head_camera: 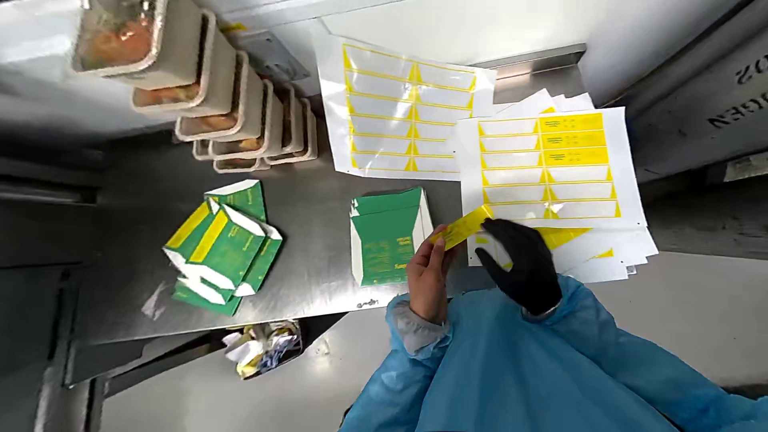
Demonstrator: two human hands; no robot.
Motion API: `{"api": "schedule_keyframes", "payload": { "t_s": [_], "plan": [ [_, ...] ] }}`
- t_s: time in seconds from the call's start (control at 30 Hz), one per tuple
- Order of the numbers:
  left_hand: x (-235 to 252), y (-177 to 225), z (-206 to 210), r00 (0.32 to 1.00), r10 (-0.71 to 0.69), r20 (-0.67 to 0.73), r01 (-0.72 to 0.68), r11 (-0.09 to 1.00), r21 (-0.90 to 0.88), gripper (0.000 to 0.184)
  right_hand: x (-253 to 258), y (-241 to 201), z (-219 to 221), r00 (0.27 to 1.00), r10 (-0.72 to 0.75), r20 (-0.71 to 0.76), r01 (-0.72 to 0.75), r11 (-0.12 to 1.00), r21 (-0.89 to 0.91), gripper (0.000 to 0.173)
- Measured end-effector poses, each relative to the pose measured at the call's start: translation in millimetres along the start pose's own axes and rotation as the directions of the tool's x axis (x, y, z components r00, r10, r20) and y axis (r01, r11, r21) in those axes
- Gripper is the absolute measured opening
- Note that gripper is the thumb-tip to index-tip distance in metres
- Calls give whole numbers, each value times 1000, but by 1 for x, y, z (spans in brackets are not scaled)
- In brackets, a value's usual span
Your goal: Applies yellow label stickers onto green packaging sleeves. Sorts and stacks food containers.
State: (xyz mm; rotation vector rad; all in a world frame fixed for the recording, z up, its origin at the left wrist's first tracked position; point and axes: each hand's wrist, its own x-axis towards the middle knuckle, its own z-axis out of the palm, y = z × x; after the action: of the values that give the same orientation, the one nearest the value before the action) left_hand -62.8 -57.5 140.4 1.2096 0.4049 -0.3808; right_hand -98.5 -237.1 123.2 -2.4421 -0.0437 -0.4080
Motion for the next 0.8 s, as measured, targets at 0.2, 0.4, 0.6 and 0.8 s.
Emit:
{"api": "schedule_keyframes", "payload": {
  "t_s": [0.2,0.4,0.6,0.8],
  "plan": [
    [0,19,-62,997,71,18,-70,995,-64,29,31,-23,28,909,391,140,-407,907,109,52],
    [14,37,-105,996,67,66,-65,997,-34,33,43,-60,63,950,312,30,-313,938,149,14],
    [40,43,-148,978,196,-76,-181,970,162,29,58,-92,86,952,302,59,-307,938,160,15],
    [81,43,-180,906,395,-151,-311,864,396,47,72,-91,132,884,456,106,-467,870,158,19]
  ]
}}
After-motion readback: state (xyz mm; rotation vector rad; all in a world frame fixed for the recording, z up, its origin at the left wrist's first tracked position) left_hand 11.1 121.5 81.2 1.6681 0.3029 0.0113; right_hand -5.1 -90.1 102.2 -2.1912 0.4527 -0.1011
